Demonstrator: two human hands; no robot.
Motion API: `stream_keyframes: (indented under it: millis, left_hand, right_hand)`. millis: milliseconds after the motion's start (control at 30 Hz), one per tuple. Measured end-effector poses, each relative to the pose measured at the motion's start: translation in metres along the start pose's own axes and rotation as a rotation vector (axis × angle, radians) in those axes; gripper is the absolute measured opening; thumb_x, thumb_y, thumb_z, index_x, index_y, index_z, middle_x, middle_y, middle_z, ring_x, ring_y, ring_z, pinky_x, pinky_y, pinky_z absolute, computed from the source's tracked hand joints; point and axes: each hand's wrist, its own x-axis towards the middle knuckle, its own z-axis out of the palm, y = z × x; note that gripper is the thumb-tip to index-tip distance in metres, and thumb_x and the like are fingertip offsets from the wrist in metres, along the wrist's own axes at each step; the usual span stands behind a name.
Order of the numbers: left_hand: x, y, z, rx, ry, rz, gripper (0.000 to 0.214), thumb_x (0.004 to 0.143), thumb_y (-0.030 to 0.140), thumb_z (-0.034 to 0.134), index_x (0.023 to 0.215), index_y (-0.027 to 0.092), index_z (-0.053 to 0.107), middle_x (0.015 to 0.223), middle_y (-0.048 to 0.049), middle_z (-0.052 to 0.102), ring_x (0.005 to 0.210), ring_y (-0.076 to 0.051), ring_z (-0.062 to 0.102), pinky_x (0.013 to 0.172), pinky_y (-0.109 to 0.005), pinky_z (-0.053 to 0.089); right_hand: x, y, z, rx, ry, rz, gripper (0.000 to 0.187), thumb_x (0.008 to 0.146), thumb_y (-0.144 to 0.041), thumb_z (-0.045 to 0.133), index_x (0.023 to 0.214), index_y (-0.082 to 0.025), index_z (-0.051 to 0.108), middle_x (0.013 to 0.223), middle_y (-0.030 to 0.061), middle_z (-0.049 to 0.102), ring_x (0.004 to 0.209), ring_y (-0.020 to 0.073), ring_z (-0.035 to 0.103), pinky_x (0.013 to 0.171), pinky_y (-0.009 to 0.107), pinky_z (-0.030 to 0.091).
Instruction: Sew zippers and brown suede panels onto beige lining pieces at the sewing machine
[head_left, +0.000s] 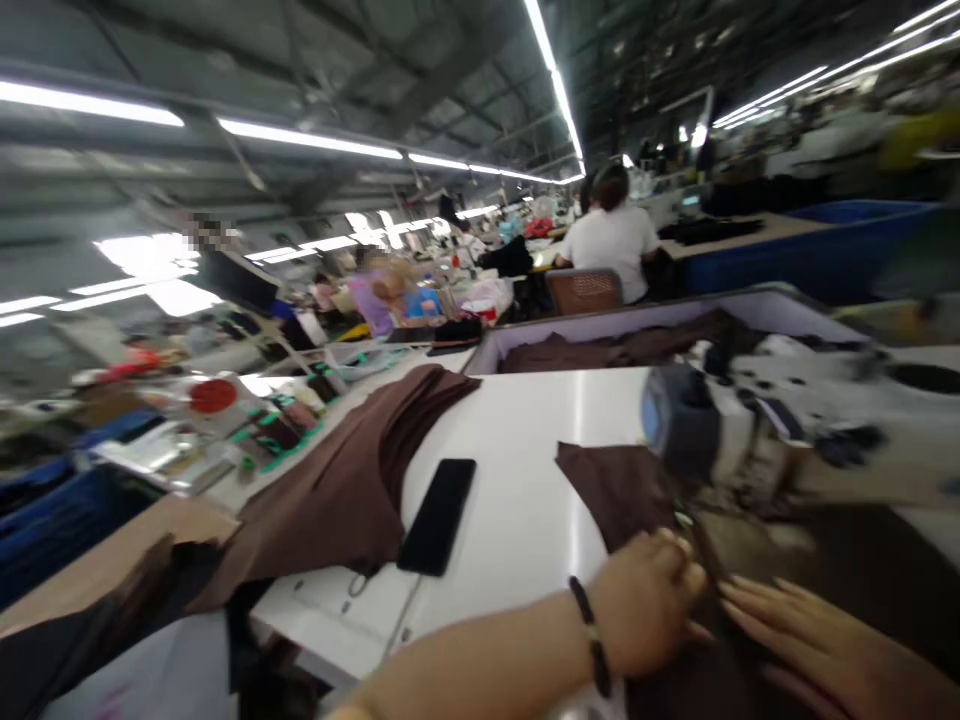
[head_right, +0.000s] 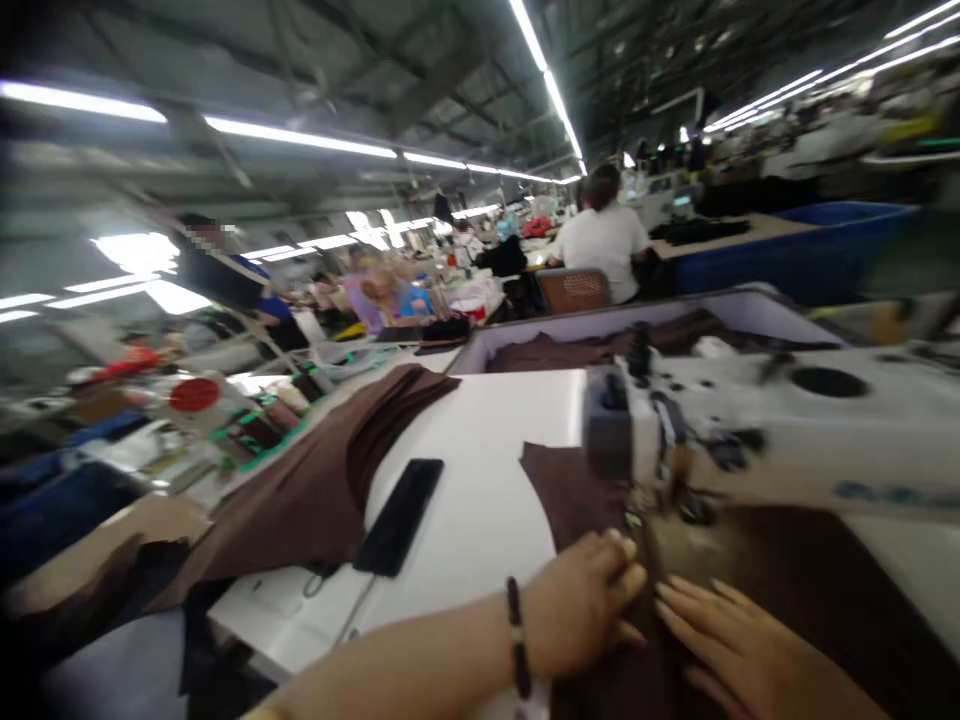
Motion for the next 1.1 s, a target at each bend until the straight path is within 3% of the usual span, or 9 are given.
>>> stream_keyframes:
  millis: [67,200,267,433,500,633,733,900,1100]
  left_hand:
    - [-0.016,0.011,-0.01,-0.074,-0.023,0.002,0.052,0.081,0.045,0.056,0.116,0.006,0.052,0.125,-0.0151,0.049,0.119,-0.027,0.043,0.1,-0.037,0.039]
    - [-0.055,0.026,-0.027,-0.249,-0.07,0.101,0.044,0.084,0.042,0.052,0.116,0.011,0.053,0.127,-0.0125,0.049,0.12,-0.025,0.043,0.101,-0.04,0.037]
    - [-0.075,0.031,-0.035,-0.327,-0.071,0.138,0.04,0.086,0.043,0.047,0.114,0.016,0.055,0.122,-0.0075,0.055,0.116,-0.02,0.048,0.102,-0.037,0.037]
    - [-0.105,0.039,-0.036,-0.311,-0.115,0.231,0.071,0.073,0.055,0.059,0.13,0.017,0.039,0.13,-0.0106,0.048,0.122,-0.025,0.042,0.103,-0.046,0.033]
    - [-0.108,0.046,-0.029,-0.221,-0.096,0.22,0.066,0.078,0.04,0.062,0.134,0.02,0.032,0.133,-0.0109,0.044,0.123,-0.027,0.04,0.102,-0.053,0.031]
    - [-0.105,0.06,-0.018,-0.125,0.071,0.172,0.044,0.088,0.012,0.042,0.131,0.016,0.037,0.122,-0.009,0.054,0.113,-0.022,0.048,0.103,-0.051,0.028]
    - [-0.107,0.062,-0.014,-0.089,0.127,0.207,0.04,0.089,0.013,0.038,0.129,0.017,0.039,0.122,-0.0096,0.053,0.114,-0.022,0.047,0.104,-0.051,0.025]
    - [-0.118,0.052,-0.006,0.043,0.047,0.247,0.052,0.089,0.022,0.045,0.136,0.032,0.026,0.134,-0.009,0.043,0.121,-0.026,0.041,0.1,-0.057,0.025]
    - [-0.122,0.046,-0.009,-0.057,0.082,0.296,0.056,0.084,0.015,0.048,0.133,0.035,0.031,0.134,-0.0051,0.043,0.123,-0.025,0.039,0.103,-0.052,0.026]
  right_hand:
    - [-0.014,-0.02,-0.03,-0.128,-0.212,0.05,0.045,0.085,-0.026,0.047,0.13,-0.027,0.042,0.128,0.0037,0.049,0.112,0.0224,0.051,0.089,0.041,0.048]
    - [-0.014,-0.067,-0.064,-0.12,-0.381,0.283,0.047,0.087,-0.016,0.037,0.134,-0.013,0.035,0.141,0.0099,0.029,0.128,0.0242,0.031,0.099,0.047,0.038]
    - [-0.016,-0.091,-0.075,0.021,-0.46,0.328,0.048,0.089,-0.024,0.04,0.135,-0.013,0.033,0.141,0.0097,0.03,0.128,0.022,0.03,0.103,0.042,0.034]
    - [-0.027,-0.128,-0.097,0.256,-0.655,0.295,0.054,0.09,-0.038,0.042,0.137,-0.017,0.028,0.143,0.0069,0.025,0.132,0.0235,0.02,0.109,0.048,0.018]
    - [-0.028,-0.13,-0.102,0.306,-0.685,0.305,0.06,0.089,-0.047,0.04,0.137,-0.015,0.027,0.144,0.0089,0.023,0.133,0.0243,0.016,0.109,0.049,0.014]
    - [-0.031,-0.132,-0.107,0.381,-0.651,0.307,0.081,0.079,-0.061,0.047,0.139,-0.014,0.022,0.144,0.0116,0.019,0.134,0.026,0.012,0.11,0.048,0.006]
    - [-0.039,-0.135,-0.105,0.394,-0.62,0.317,0.091,0.074,-0.063,0.053,0.141,-0.014,0.015,0.145,0.0114,0.018,0.134,0.0256,0.013,0.11,0.047,0.003]
    - [-0.05,-0.138,-0.098,0.335,-0.64,0.298,0.094,0.074,-0.063,0.053,0.141,-0.013,0.011,0.146,0.011,0.012,0.134,0.0261,0.007,0.109,0.049,-0.001]
    - [-0.056,-0.142,-0.095,0.224,-0.625,0.222,0.09,0.078,-0.057,0.052,0.141,-0.011,0.009,0.146,0.0136,0.013,0.134,0.0274,0.007,0.109,0.052,0.003]
